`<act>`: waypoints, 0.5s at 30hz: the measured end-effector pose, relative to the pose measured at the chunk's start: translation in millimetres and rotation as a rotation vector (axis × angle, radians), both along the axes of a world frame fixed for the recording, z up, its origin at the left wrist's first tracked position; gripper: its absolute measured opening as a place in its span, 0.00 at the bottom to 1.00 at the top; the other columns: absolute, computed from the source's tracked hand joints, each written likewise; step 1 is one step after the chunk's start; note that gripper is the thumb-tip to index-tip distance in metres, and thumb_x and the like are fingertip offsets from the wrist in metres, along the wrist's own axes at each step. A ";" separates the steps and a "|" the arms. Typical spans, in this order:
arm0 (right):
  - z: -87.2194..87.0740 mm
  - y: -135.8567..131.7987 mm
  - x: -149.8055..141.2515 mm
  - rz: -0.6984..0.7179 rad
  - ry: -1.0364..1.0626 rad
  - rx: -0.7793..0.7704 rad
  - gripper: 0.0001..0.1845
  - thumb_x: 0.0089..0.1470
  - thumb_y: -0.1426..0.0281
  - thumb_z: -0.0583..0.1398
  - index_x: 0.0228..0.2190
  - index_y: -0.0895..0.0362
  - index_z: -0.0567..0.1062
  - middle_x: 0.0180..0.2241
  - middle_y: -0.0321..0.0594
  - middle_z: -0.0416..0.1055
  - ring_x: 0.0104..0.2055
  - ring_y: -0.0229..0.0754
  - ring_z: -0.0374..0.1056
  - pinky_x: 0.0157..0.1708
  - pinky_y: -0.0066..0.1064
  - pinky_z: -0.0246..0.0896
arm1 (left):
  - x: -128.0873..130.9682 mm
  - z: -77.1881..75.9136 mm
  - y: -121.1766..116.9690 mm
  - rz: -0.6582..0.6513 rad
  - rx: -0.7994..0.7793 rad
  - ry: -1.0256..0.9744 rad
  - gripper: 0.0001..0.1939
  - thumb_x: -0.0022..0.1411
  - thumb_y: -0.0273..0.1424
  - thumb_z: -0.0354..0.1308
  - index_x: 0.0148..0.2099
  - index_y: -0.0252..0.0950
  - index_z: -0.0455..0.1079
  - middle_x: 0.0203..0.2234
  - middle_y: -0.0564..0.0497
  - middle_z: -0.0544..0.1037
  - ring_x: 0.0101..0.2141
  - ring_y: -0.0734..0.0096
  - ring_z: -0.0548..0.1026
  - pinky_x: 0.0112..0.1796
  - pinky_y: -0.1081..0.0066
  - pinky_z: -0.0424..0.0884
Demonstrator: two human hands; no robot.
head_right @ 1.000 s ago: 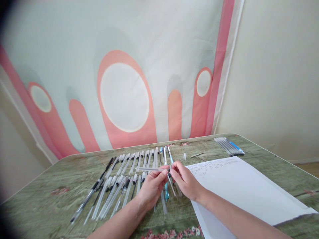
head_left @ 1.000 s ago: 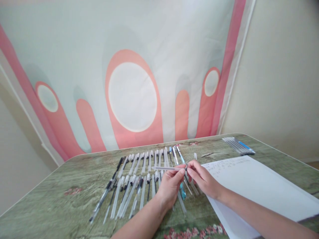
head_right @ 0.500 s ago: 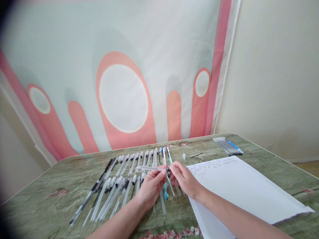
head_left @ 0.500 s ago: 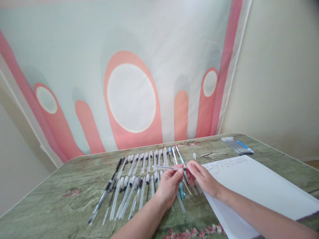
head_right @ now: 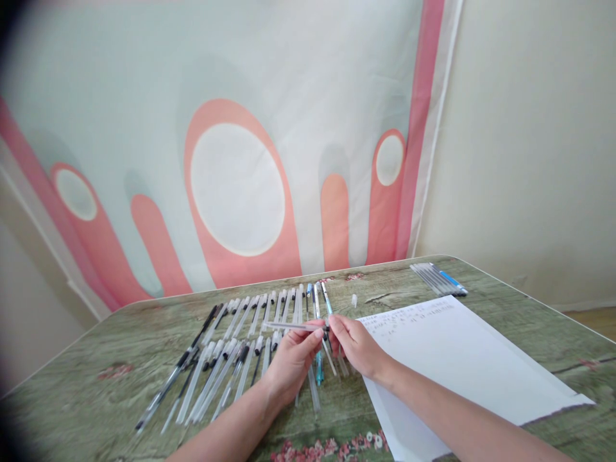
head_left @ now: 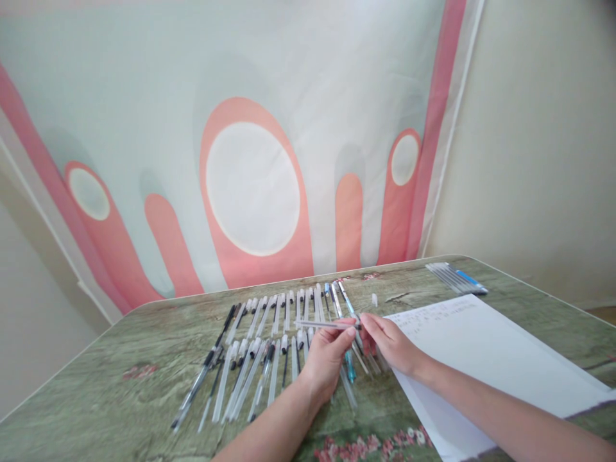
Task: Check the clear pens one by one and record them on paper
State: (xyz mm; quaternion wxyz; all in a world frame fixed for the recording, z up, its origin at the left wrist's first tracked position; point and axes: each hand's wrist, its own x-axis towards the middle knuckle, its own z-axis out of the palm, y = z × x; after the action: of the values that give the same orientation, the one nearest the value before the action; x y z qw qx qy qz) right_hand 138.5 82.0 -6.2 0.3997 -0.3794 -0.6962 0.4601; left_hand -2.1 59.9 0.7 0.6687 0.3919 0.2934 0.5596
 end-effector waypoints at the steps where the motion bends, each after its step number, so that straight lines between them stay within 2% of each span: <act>1: 1.3 0.6 1.4 0.000 0.009 0.021 0.19 0.58 0.56 0.45 0.25 0.56 0.62 0.20 0.33 0.63 0.22 0.35 0.61 0.23 0.27 0.57 | -0.5 -1.1 0.9 0.024 -0.016 0.003 0.12 0.47 0.31 0.64 0.36 0.33 0.73 0.26 0.51 0.76 0.29 0.73 0.71 0.36 0.72 0.63; 5: 4.4 1.0 5.3 -0.001 -0.059 0.138 0.12 0.56 0.60 0.50 0.30 0.55 0.62 0.23 0.32 0.63 0.23 0.34 0.60 0.24 0.26 0.55 | -2.7 -7.0 4.5 0.060 -0.047 0.003 0.13 0.45 0.31 0.65 0.36 0.32 0.73 0.29 0.49 0.76 0.31 0.72 0.71 0.38 0.71 0.63; 9: 3.1 -1.8 4.3 -0.015 -0.150 0.210 0.14 0.58 0.61 0.47 0.26 0.55 0.61 0.21 0.32 0.62 0.23 0.34 0.59 0.25 0.27 0.54 | -4.8 -11.4 6.6 0.036 -0.016 0.024 0.13 0.48 0.30 0.63 0.38 0.32 0.73 0.30 0.48 0.77 0.33 0.70 0.71 0.40 0.68 0.63; 15: 1.3 -2.9 2.1 -0.021 -0.125 0.184 0.16 0.58 0.59 0.46 0.26 0.55 0.62 0.22 0.33 0.63 0.23 0.35 0.59 0.24 0.27 0.55 | -5.1 -10.3 4.9 0.010 0.046 0.088 0.13 0.51 0.30 0.61 0.40 0.31 0.71 0.31 0.47 0.76 0.34 0.66 0.72 0.41 0.65 0.64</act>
State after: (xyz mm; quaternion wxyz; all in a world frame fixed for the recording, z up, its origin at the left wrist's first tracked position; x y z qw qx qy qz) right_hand 140.7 79.1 -4.9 0.3934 -0.3761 -0.7550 0.3656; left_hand -7.2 64.8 -9.6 0.6432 0.4299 0.3113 0.5518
